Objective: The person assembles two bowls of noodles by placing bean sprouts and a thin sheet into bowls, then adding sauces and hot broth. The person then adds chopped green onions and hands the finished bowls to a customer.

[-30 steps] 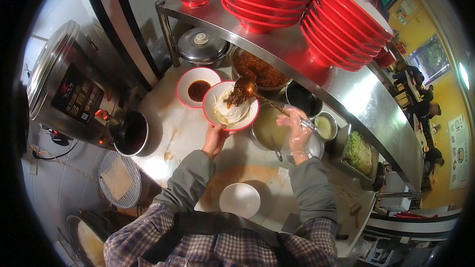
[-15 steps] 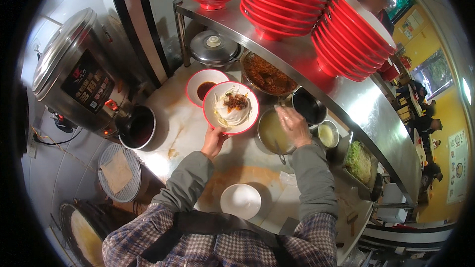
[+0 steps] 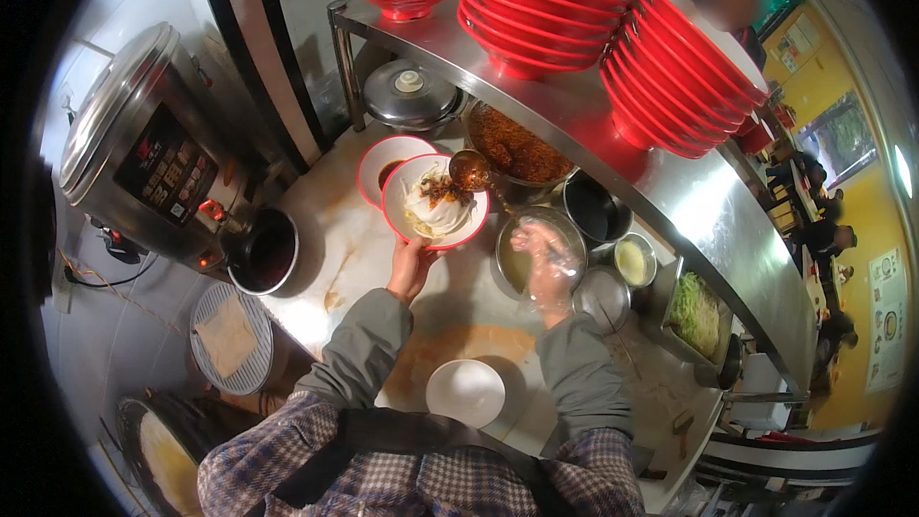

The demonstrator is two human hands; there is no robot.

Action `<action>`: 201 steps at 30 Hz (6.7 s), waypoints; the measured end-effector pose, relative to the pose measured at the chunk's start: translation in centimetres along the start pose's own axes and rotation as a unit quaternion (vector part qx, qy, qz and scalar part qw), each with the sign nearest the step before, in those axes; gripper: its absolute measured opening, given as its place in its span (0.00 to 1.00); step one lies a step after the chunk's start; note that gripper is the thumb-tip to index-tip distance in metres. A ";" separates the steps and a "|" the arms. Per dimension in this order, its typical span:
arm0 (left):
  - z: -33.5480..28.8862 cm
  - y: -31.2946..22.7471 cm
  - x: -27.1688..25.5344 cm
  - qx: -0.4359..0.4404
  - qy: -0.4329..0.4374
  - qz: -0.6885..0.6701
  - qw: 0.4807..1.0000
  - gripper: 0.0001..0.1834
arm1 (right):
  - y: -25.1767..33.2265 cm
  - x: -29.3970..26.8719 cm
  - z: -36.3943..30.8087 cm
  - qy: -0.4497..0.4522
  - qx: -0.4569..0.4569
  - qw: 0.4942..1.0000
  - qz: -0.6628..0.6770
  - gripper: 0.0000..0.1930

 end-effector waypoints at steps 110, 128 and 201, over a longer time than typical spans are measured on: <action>-11.5 -18.4 -26.0 0.129 -0.135 -0.071 0.980 0.29 | 11.6 48.3 -13.1 0.400 -0.420 0.796 -0.173 0.16; -13.2 -5.3 -17.5 -0.012 0.009 0.051 0.999 0.19 | 3.6 -35.6 -19.8 -0.330 0.105 0.825 -0.446 0.12; 0.7 1.1 -0.4 -0.079 0.071 0.022 0.994 0.26 | 4.5 -0.7 5.2 -0.125 -0.032 0.986 -0.104 0.03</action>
Point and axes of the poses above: each hand's wrist, its own z-axis towards the middle knuckle, its own x-axis out of the palm, y = z × x, the point moved 10 cm from there along z, towards the middle knuckle, and after that the axes turned 10 degrees about -y, right-handed, at the moved point
